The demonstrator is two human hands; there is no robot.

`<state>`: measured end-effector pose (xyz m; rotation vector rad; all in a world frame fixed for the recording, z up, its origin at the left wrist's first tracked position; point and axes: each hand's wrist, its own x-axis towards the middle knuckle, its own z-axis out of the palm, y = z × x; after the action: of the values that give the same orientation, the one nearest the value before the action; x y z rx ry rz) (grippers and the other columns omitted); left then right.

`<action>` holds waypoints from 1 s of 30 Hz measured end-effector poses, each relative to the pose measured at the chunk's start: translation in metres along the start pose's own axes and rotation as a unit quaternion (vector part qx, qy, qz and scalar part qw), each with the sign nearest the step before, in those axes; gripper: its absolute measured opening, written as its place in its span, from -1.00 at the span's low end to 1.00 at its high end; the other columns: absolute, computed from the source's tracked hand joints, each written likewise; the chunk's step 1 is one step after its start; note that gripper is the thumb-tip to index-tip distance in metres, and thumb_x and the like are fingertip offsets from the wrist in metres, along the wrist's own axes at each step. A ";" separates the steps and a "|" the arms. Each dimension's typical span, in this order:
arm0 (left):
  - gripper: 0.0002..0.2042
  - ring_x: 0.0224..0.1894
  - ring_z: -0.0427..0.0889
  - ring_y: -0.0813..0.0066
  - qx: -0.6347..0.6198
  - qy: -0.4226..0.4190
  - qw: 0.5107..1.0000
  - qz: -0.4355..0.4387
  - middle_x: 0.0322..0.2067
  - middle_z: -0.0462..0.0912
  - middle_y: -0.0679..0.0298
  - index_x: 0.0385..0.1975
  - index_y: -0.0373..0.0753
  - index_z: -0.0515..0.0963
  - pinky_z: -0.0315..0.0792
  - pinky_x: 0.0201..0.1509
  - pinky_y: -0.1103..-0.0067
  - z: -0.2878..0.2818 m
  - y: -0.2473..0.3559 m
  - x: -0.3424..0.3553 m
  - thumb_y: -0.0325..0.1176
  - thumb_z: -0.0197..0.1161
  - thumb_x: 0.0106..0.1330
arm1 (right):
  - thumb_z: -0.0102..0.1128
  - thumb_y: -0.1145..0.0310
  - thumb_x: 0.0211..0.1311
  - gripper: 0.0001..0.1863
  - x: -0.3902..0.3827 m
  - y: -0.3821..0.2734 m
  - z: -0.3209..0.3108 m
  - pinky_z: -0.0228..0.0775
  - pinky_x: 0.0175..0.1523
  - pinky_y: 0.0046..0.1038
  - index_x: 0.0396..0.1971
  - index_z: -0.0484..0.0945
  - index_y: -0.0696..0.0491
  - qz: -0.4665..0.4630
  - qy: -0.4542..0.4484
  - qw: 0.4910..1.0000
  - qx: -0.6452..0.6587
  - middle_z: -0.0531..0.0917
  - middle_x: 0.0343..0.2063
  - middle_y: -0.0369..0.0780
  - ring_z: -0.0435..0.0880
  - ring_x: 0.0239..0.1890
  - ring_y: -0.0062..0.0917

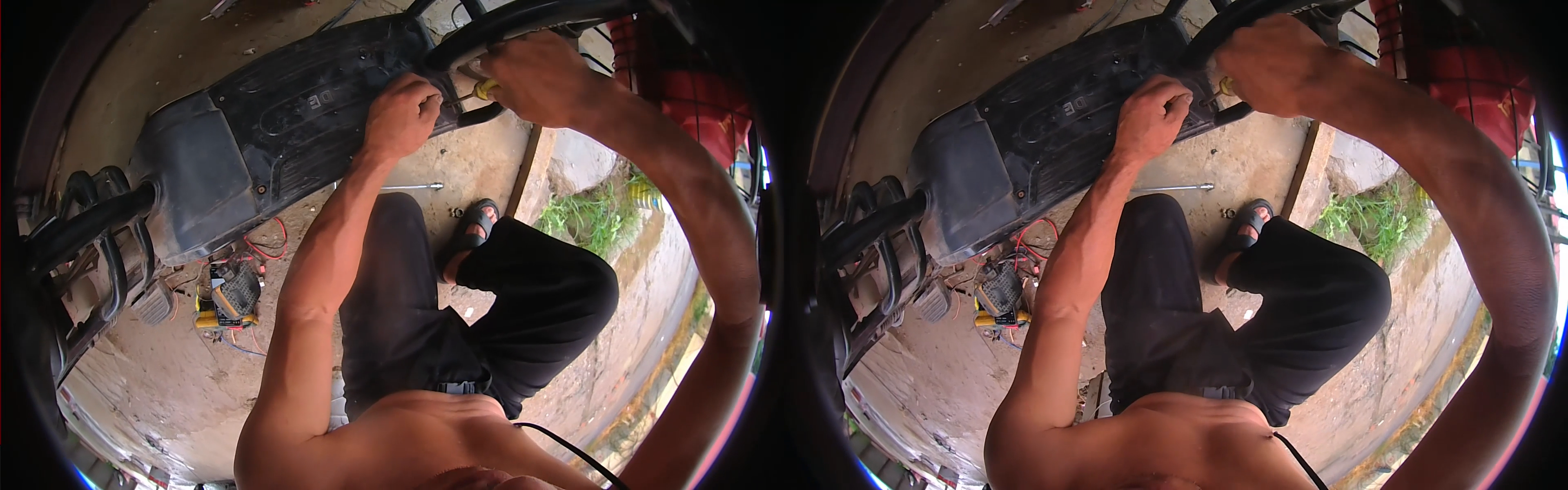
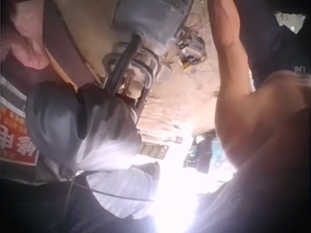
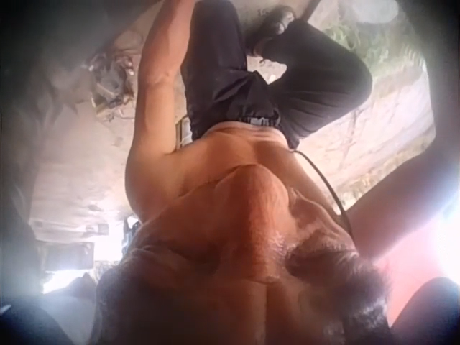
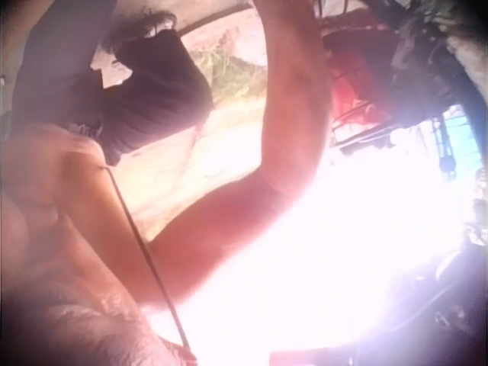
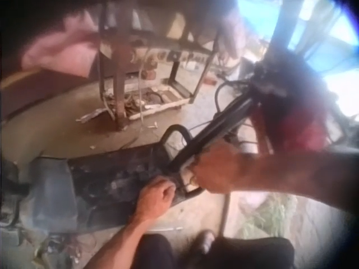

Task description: The person uses a T-handle socket wrench and a screwdriver to remove screws from the footboard and body panels of an electric scooter, handling small screws and placing them on the ground.

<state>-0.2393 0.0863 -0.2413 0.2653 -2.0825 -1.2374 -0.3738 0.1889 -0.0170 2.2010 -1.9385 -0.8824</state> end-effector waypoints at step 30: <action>-0.91 -0.12 0.76 0.10 0.005 -0.002 1.000 -0.006 -0.21 0.76 0.17 -0.24 -0.25 0.74 0.64 -0.03 0.33 -0.002 0.003 0.002 -0.40 0.36 0.38 | 0.39 0.23 0.33 -0.60 -0.011 0.000 -0.018 0.68 -0.04 -0.09 0.02 0.59 0.18 0.169 -0.090 0.961 0.199 0.80 -0.25 0.00 0.83 -0.14 -0.06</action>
<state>-0.2392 0.0859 -0.2370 0.2814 -2.0939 -1.2350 -0.3662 0.1935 0.0017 1.9175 -2.6783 -0.7084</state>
